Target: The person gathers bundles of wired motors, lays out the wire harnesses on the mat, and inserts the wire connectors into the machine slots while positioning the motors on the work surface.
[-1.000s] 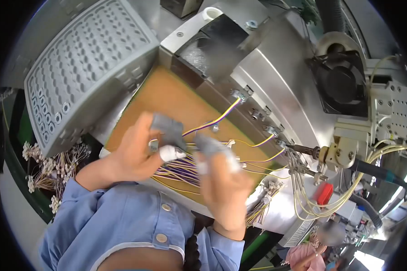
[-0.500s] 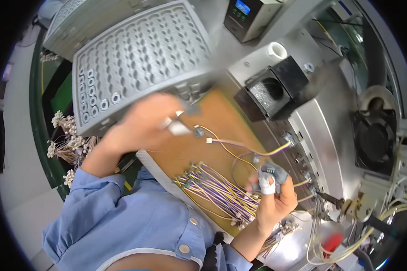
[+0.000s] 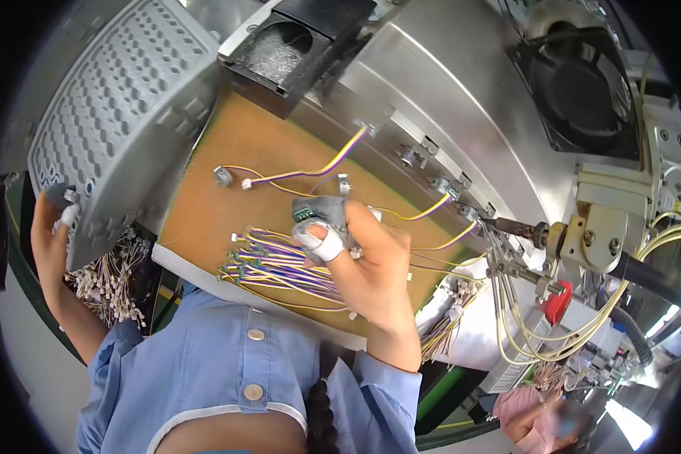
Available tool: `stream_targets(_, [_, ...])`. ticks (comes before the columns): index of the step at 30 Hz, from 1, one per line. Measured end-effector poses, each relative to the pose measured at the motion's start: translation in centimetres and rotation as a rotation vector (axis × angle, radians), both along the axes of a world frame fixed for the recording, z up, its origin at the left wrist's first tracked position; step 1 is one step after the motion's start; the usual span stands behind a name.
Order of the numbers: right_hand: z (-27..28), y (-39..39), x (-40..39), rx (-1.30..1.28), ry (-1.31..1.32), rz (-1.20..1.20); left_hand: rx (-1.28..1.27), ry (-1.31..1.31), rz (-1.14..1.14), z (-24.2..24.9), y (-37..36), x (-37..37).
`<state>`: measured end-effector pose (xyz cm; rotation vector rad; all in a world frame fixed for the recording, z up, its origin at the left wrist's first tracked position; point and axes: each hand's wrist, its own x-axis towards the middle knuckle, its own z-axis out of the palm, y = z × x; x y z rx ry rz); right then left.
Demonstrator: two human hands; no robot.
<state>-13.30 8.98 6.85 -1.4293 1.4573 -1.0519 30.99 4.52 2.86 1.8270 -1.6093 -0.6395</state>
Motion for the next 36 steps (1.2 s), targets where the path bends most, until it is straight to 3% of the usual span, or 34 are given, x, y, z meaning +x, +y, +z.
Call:
stream_targets(1, [0.3, 0.1, 0.0, 0.069, -0.087, -0.016, -0.163, 0.212, -0.041, 0.2, 0.2, -1.5])
stream_targets(3, [-0.4, -0.3, 0.4, 0.048, 0.012, 0.030, -0.023, 0.475, -0.250, 3.8, 0.1, -8.1])
stream_targets(5, [0.0, -1.1, 1.7, 0.010, 0.133, 0.111, -0.080, 0.572, -0.378, 3.6, -0.1, -15.7])
stream_targets(6, [0.0, -1.0, 1.8, 0.004, 0.137, 0.117, -0.089, 0.508, -0.679, 3.6, -1.2, -18.3])
stream_targets(7, [-0.1, -0.8, 1.8, 0.009, 0.108, 0.148, -0.243, 0.369, -0.830, 3.4, -1.9, -20.7])
stream_targets(9, [-0.2, -0.5, 1.9, -0.020, -0.001, 0.126, -0.194, 0.619, -0.839, 1.6, -1.1, -23.6])
stream_targets(10, [-0.3, -0.3, 1.6, -0.014, 0.006, 0.124, 0.011, 0.837, -0.730, 1.6, -0.2, -24.4])
stream_targets(12, [-0.5, 0.2, 0.7, 0.000, -0.085, 0.142, 0.106, 0.974, -0.716, 0.7, 0.2, -25.0])
stream_targets(16, [0.7, 0.1, 0.3, 0.007, 0.010, 0.188, 0.093, 0.837, -0.796, 1.7, -0.8, -24.6])
stream_targets(19, [0.3, 0.1, 0.2, -0.017, 0.166, 0.201, -0.029, 0.720, -0.789, 1.9, -1.0, -24.8])
stream_targets(21, [0.7, -0.3, 0.0, 0.031, 0.150, 0.229, -0.243, 0.560, -0.807, 1.6, -1.1, -24.9])
stream_targets(23, [1.3, -0.3, -0.2, 0.081, 0.133, 0.255, -0.254, 0.549, -0.871, 1.6, -1.4, -24.7])
stream_targets(25, [1.7, 0.0, -0.5, 0.323, -0.023, 0.241, -0.265, 0.537, -0.935, 1.5, -1.4, -24.8])
stream_targets(26, [1.6, -0.1, -0.6, 0.323, -0.021, 0.235, -0.428, 0.434, -0.926, 1.3, -1.3, -25.0])
stream_targets(27, [1.2, -0.5, -0.9, 0.436, -0.217, 0.226, -0.593, 0.329, -0.912, 1.2, -1.3, -25.2])
stream_targets(28, [0.7, -0.7, -1.2, 0.548, -0.412, 0.219, -0.598, 0.336, -0.912, 1.4, -1.5, -25.4])
stream_targets(31, [-0.2, -1.0, -1.9, 0.527, -0.413, 0.229, -0.559, 0.351, -1.003, 1.9, -2.8, -25.8])
stream_targets(34, [-1.2, -1.1, -1.9, 0.429, -0.384, 0.229, -0.364, 0.322, -1.133, 1.8, -4.6, -26.3])
stream_targets(36, [-1.8, -0.8, -1.4, 0.175, -0.441, 0.341, -0.364, 0.586, -1.156, 0.4, -4.9, -27.3])
